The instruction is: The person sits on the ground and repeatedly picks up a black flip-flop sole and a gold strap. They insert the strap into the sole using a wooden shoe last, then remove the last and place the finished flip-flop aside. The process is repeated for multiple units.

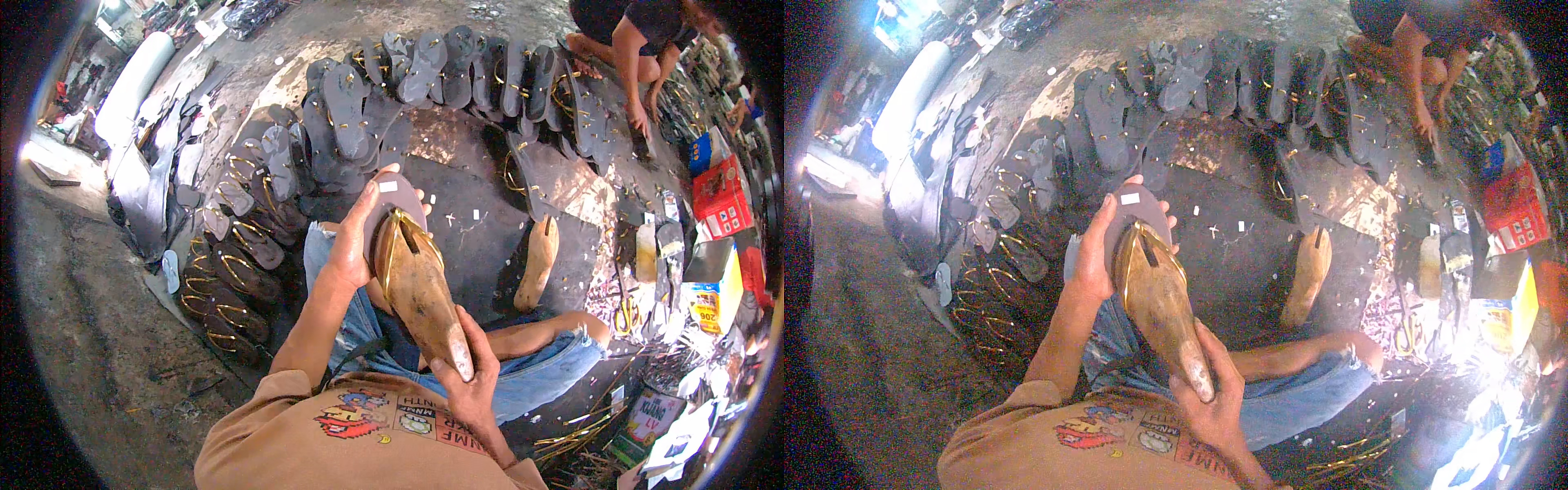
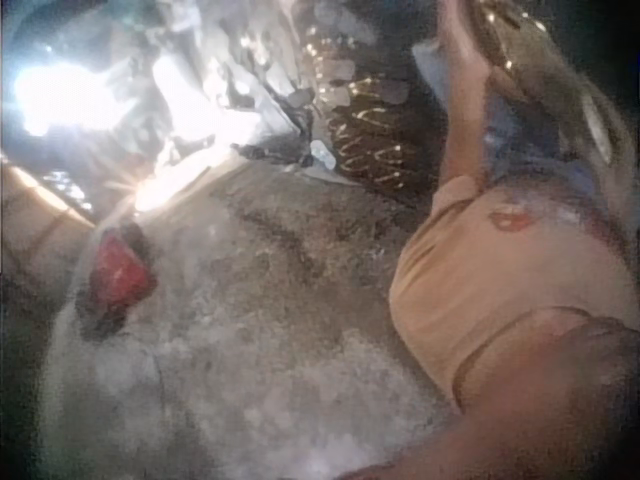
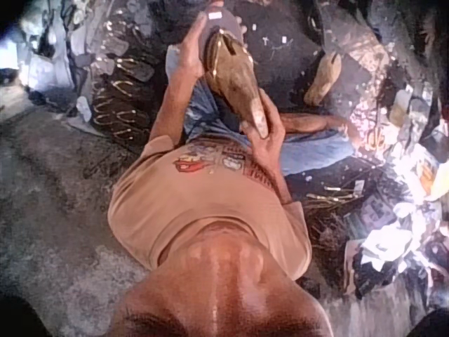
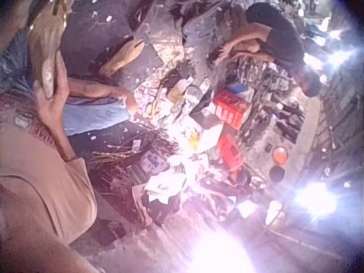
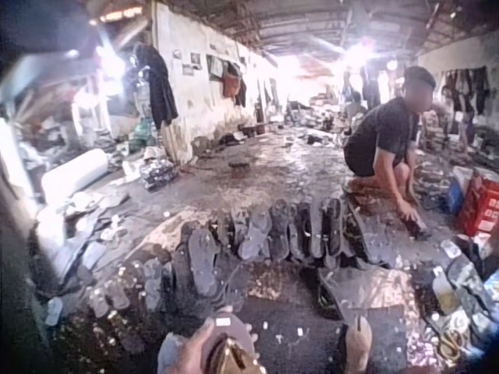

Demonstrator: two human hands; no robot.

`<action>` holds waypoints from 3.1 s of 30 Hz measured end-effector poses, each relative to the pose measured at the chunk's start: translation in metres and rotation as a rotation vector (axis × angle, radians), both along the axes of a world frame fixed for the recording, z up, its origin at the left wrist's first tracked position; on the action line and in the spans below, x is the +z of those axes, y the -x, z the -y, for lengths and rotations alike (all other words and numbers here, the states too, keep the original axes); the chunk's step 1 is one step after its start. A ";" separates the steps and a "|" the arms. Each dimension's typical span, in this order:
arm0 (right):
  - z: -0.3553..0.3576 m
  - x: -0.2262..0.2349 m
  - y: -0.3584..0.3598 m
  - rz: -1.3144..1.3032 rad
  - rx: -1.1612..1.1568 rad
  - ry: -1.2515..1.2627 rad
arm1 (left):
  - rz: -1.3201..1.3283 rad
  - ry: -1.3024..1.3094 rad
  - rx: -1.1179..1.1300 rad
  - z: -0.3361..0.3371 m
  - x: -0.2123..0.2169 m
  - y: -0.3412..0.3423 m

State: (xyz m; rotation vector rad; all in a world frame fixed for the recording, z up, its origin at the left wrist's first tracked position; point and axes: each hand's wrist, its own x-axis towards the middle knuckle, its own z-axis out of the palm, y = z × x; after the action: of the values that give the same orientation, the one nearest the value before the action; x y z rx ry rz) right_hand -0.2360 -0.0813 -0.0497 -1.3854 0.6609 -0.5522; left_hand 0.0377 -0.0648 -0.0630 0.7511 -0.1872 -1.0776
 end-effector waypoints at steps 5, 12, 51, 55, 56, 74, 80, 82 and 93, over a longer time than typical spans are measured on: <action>0.004 0.006 -0.010 -0.031 -0.033 0.079 | 0.017 0.009 -0.115 0.003 -0.014 0.012; 0.008 -0.037 -0.033 0.034 -0.121 0.202 | -0.074 0.028 0.015 0.002 -0.034 0.039; -0.018 -0.031 0.001 0.182 -0.077 -0.419 | 0.548 -0.485 -0.201 -0.048 0.041 0.110; 0.001 -0.038 0.004 0.133 0.182 -0.144 | 0.644 -0.467 -0.279 -0.045 0.039 0.117; 0.006 -0.027 0.007 0.173 0.191 -0.336 | 0.783 -0.526 -0.302 -0.055 0.037 0.105; 0.007 0.020 -0.005 0.199 0.248 -0.152 | 0.095 -0.220 -0.413 -0.082 -0.111 0.133; 0.025 -0.025 -0.031 0.183 0.076 -0.017 | -0.035 -0.140 -0.160 -0.047 -0.056 0.097; 0.018 -0.028 -0.047 0.082 0.042 0.040 | 0.094 -0.200 -0.123 -0.044 -0.050 0.101; 0.025 -0.068 -0.013 -0.087 -0.110 -0.132 | 1.196 -0.670 0.308 -0.056 -0.007 -0.041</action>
State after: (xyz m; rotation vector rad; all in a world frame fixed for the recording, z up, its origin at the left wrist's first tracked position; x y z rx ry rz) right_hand -0.2230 -0.1058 -0.1178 -1.2603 0.8329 -0.5280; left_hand 0.0788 -0.0085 -0.0699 1.9116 -0.7106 -0.2521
